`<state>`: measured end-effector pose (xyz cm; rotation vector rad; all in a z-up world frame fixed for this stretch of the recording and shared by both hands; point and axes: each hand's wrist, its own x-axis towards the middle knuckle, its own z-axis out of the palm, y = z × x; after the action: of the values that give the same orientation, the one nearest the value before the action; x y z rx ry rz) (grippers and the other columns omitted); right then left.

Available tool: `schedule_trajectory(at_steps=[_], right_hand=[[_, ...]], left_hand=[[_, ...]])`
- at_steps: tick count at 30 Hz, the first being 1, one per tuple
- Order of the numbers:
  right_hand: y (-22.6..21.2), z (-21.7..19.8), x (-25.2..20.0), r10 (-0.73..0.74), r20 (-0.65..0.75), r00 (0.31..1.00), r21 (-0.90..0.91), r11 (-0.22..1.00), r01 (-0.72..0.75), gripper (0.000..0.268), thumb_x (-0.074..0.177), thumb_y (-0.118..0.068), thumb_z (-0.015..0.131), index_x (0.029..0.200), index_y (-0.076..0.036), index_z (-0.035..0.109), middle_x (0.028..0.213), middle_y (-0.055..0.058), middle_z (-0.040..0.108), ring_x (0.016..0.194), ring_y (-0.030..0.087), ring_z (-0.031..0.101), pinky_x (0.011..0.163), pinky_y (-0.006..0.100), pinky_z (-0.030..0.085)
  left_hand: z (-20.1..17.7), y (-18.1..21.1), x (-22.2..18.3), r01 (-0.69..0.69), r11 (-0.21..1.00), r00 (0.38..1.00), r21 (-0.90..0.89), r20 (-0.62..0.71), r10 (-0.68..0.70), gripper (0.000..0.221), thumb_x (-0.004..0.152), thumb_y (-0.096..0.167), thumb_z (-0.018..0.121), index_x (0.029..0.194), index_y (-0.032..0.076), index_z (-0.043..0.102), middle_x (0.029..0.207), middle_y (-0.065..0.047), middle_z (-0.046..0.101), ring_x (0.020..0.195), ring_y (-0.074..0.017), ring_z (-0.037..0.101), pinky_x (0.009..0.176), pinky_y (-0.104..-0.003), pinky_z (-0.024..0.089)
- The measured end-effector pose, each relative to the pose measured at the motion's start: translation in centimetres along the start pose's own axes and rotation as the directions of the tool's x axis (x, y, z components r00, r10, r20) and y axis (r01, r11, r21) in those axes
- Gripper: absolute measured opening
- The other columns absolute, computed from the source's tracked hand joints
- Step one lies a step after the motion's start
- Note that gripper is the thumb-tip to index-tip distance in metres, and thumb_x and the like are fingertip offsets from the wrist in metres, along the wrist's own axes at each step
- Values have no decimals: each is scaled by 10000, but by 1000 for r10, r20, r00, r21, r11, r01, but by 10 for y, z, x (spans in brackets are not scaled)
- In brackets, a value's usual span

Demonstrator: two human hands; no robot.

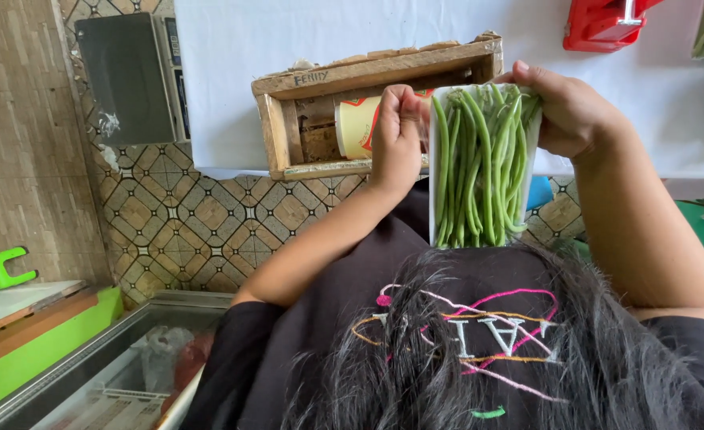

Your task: Wrapping pre-portioned green beans in plastic trays with clear film.

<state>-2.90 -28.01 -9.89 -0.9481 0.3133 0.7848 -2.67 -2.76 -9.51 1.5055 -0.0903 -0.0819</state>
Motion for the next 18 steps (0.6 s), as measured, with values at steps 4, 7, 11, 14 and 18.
schedule_trajectory(at_steps=[4,7,11,14,18], right_hand=[[-5,7,-6,-40,28,999,27,999,40,611,956,-523,668,1274,-2,651,1191,202,723,1050,318,721,926,473,591],[-4,4,-6,-57,93,994,50,997,53,631,973,-517,670,1281,34,658,1175,222,734,1033,330,737,898,478,610],[1,4,-5,-74,48,996,48,996,71,558,979,-490,671,1271,-16,672,1124,189,745,977,303,748,833,457,631],[-6,16,-5,-65,-4,998,-10,998,65,571,974,-500,640,1259,-5,657,1114,187,733,975,296,735,841,452,623],[-9,21,-7,-42,-21,999,-31,999,41,596,975,-529,617,1255,-3,625,1099,215,719,969,323,726,839,483,621]], left_hand=[[2,9,-3,10,966,999,-258,42,1,195,1081,291,389,950,147,383,655,10,357,426,-95,331,362,-240,342],[-1,-3,-4,-44,966,998,-254,23,51,51,1061,122,463,1012,130,452,800,4,457,475,-89,439,364,-234,469],[11,-20,-1,133,914,991,-383,21,-136,248,1050,251,525,1255,148,431,672,69,371,511,-58,299,445,-234,269],[25,-12,-4,299,849,954,-436,117,-276,360,1013,211,550,1337,123,422,745,28,503,609,-92,460,566,-280,401],[43,25,-15,548,475,829,-688,370,-420,426,980,330,594,1330,166,415,1286,-231,573,1036,-264,600,916,-423,502]])
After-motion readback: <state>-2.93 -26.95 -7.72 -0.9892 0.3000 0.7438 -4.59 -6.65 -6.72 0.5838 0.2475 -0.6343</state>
